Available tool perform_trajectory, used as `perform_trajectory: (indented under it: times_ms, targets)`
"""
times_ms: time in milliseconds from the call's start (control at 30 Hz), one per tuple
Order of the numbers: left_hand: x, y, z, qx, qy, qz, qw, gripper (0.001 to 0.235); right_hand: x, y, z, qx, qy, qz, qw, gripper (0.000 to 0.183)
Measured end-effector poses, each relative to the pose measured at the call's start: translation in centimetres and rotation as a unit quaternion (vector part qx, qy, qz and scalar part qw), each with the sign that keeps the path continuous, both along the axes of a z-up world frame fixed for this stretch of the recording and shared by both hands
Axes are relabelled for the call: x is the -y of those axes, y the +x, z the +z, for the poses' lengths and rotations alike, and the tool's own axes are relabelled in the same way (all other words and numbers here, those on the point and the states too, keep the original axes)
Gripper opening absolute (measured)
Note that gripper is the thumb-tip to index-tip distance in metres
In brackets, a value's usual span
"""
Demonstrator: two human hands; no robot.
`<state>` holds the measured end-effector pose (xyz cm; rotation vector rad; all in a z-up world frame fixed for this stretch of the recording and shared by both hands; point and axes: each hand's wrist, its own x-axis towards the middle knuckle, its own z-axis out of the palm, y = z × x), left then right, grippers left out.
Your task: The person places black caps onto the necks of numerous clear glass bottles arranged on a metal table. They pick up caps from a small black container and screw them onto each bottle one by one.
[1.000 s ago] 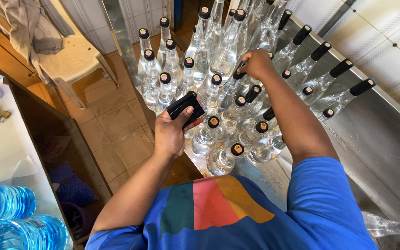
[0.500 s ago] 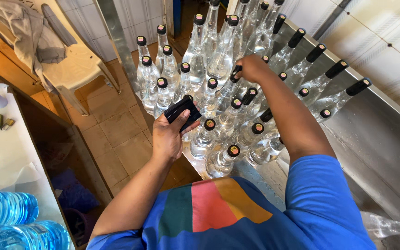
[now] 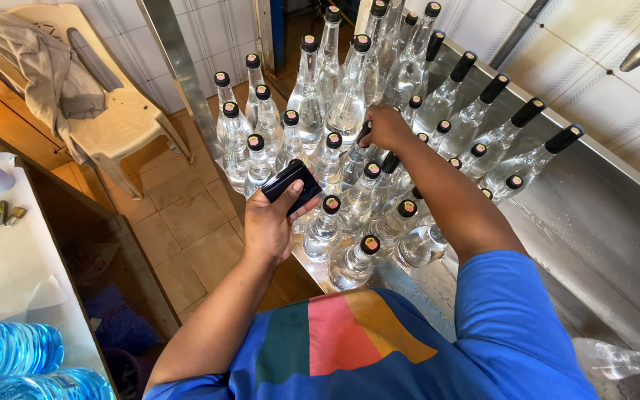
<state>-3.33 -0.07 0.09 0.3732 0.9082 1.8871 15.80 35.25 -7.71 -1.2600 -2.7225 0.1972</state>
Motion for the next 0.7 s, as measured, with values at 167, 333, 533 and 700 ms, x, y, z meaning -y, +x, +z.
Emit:
perform_trajectory:
  times_ms: [167,333,533,700]
  targets:
    - [-0.7,0.0,-1.4,0.049,0.01,0.011,0.999,0.018,-0.7,0.5,-0.7,-0.03,0.004,0.021,0.999,0.041]
    - [-0.6,0.4,-1.0,0.058,0.017,0.013,0.998,0.019,4.5,0.2,5.4,-0.117,0.073,0.04,0.99,0.037]
    - [-1.1,2.1,-1.5,0.067,0.047,-0.007,0.997,0.02,22.6,-1.6,16.0,-0.344,-0.164,0.143,0.914,0.052]
    - [-1.0,2.9,-1.4,0.072,0.085,-0.05,0.993,0.022,25.3,-1.2,15.0,-0.423,-0.135,0.162,0.881,0.026]
